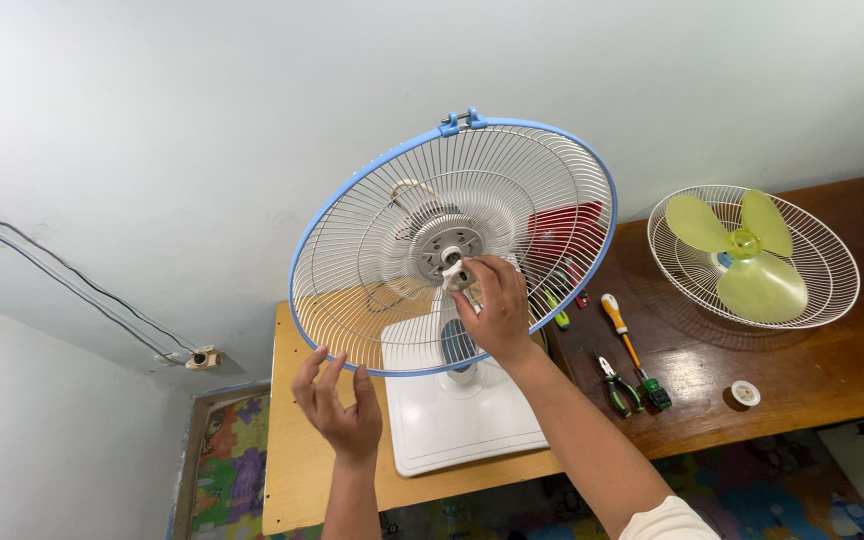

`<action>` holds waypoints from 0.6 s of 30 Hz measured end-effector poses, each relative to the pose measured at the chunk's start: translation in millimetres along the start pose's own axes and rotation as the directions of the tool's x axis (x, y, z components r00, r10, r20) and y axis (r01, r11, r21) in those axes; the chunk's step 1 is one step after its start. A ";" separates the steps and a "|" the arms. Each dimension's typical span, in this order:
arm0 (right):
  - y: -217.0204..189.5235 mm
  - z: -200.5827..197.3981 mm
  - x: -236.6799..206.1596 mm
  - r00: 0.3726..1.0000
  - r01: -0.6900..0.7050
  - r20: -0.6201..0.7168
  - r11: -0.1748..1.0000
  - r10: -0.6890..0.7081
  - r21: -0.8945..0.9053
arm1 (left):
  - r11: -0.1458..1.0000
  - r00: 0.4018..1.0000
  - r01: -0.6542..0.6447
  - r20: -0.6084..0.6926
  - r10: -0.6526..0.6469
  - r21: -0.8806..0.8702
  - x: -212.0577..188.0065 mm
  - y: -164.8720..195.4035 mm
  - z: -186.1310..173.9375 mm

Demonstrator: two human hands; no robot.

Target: The person uses a screwdriver to unscrew and remove the rear motor housing cover of a pedestal fan, then attaches the front grille to the fan head. They then work on the blade nut at the hub and handle the fan blades and rear grille, fitting the blades back onto the motor shaft.

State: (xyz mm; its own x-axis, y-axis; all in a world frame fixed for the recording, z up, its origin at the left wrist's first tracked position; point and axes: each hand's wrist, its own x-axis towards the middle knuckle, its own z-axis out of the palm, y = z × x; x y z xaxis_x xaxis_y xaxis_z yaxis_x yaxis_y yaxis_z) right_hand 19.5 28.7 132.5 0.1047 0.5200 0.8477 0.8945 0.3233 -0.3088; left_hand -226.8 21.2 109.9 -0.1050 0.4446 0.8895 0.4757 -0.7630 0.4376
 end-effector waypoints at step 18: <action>-9.2 20.7 11.0 0.994 -0.018 -0.107 0.990 0.003 -0.139 | 0.970 0.938 -0.164 0.277 0.210 -0.180 59.1 17.5 26.5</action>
State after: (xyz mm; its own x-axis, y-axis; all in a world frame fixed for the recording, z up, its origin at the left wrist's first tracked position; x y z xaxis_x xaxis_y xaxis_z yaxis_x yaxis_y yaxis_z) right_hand 3.4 47.9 135.7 0.1533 0.4333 0.8881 0.9442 0.2009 -0.2610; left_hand -201.5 46.6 166.6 0.2433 0.3870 0.8894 0.3213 -0.8973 0.3026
